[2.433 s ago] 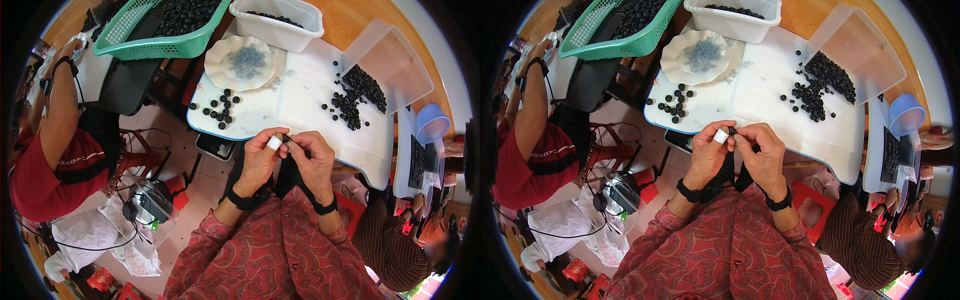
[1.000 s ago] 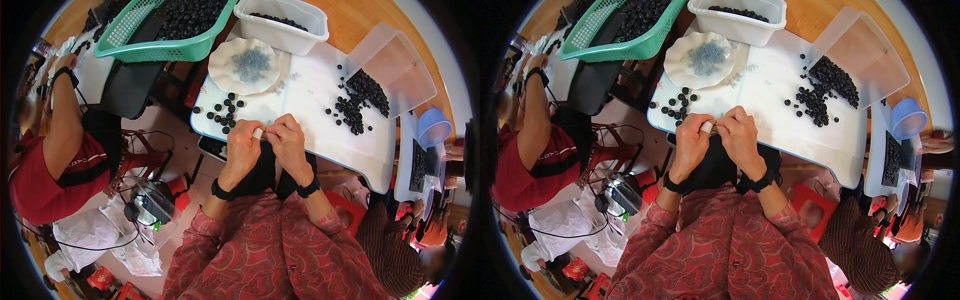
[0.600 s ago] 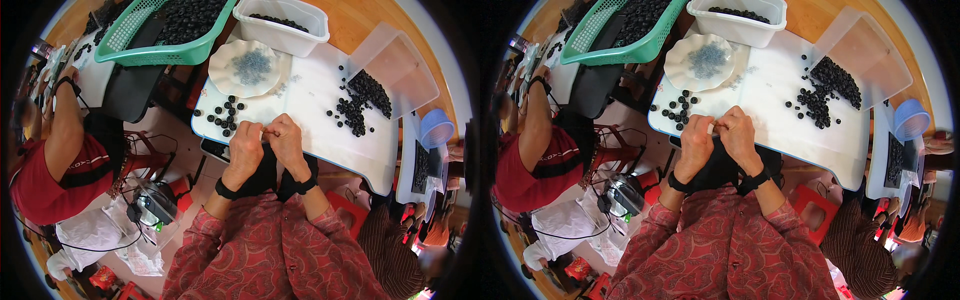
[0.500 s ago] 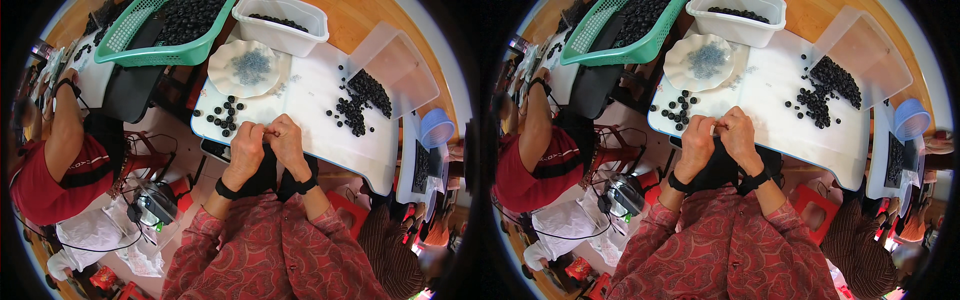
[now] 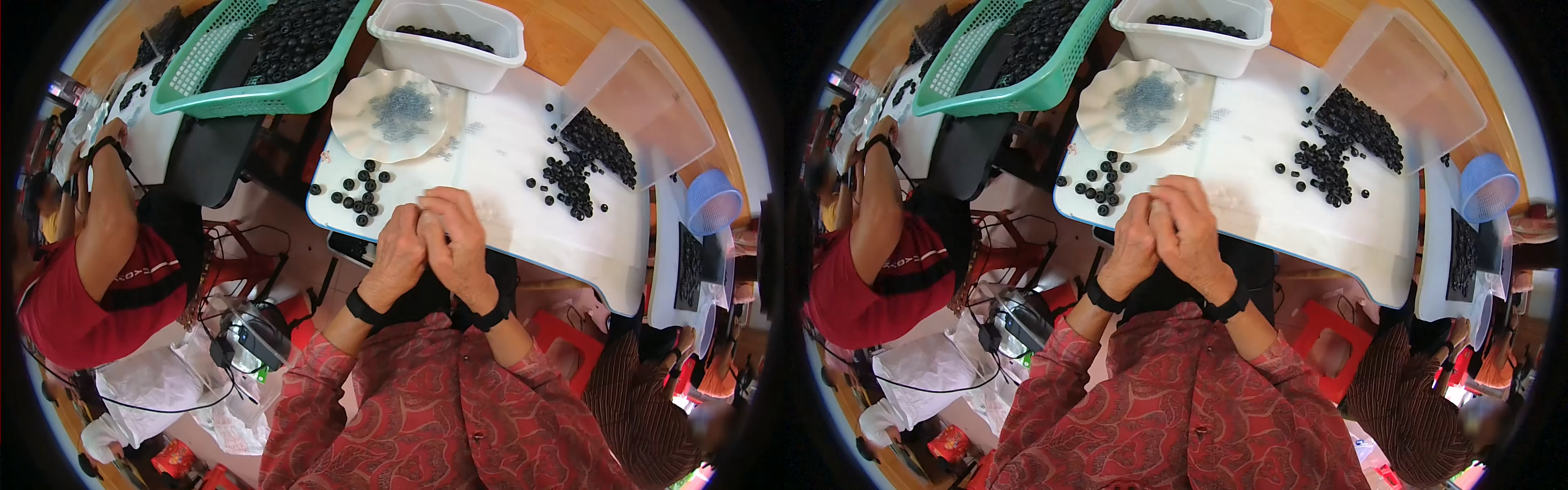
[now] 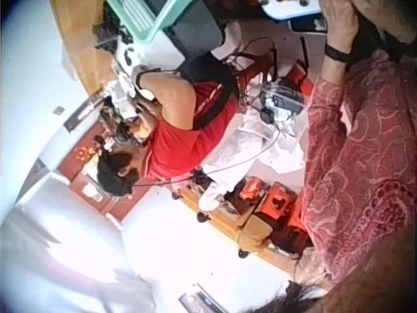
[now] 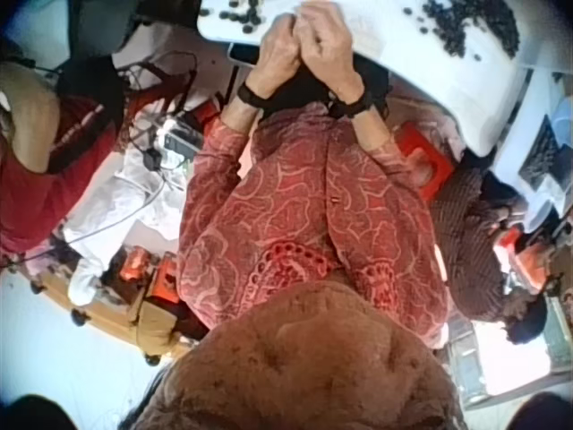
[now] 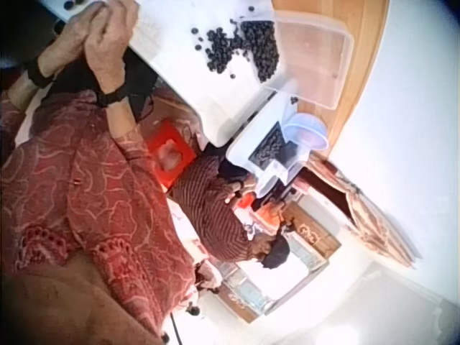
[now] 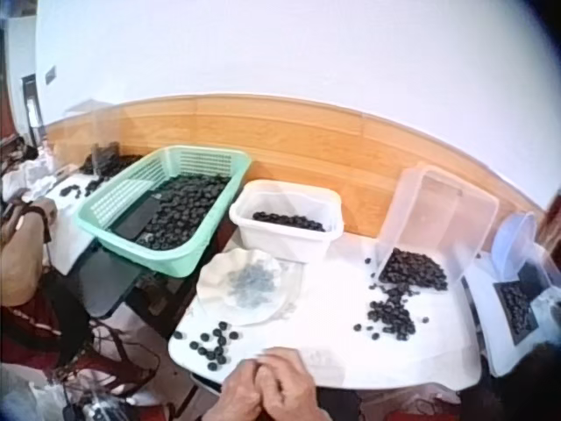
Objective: Assembling small black spheres onto white plastic components as part of a manufacturing task.
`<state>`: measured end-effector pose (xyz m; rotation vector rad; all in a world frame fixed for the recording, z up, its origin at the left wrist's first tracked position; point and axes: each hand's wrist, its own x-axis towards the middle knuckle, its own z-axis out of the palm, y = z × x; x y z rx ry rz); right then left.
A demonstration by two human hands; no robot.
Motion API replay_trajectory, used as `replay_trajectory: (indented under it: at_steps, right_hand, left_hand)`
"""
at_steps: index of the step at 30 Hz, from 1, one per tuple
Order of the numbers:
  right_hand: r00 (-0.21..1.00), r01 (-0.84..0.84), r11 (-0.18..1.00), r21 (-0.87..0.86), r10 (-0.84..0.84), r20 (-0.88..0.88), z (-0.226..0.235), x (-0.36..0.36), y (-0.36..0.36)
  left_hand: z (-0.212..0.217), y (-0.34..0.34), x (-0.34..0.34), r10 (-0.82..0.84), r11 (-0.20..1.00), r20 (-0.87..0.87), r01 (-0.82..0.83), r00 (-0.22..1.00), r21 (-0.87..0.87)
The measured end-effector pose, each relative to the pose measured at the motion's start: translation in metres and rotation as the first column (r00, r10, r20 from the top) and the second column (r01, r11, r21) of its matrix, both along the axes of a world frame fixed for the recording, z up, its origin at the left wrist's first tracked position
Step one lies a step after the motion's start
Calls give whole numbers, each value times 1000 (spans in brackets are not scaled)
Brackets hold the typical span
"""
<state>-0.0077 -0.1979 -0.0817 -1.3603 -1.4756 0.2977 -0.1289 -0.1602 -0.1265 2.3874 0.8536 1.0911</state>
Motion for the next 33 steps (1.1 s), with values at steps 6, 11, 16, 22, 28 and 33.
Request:
replay_trajectory:
  at_steps: [6,11,16,22,28,33]
  right_hand:
    - [950,-313,948,-61,311,-36,-7,-12,18]
    - [947,-320,945,-66,316,-65,-6,-8,19]
    - [947,-310,949,-64,303,-105,-11,-9,20]
    - [954,-284,957,-62,276,-115,-12,-11,19]
    - [953,-293,955,-35,289,-92,-15,-9,22]
    - [959,-271,962,-17,268,-94,-18,-11,22]
  left_hand:
    - [-97,7,3,-96,963,384,183,918,-198]
    - [-55,3,-10,-85,994,137,94,987,-61]
    - [-24,0,-12,-46,992,8,47,999,-118]
    - [-29,2,-14,-101,986,66,108,993,-124]
    - [-33,4,-13,-110,982,78,120,991,-143]
    - [-40,3,-12,-116,979,90,129,989,-161]
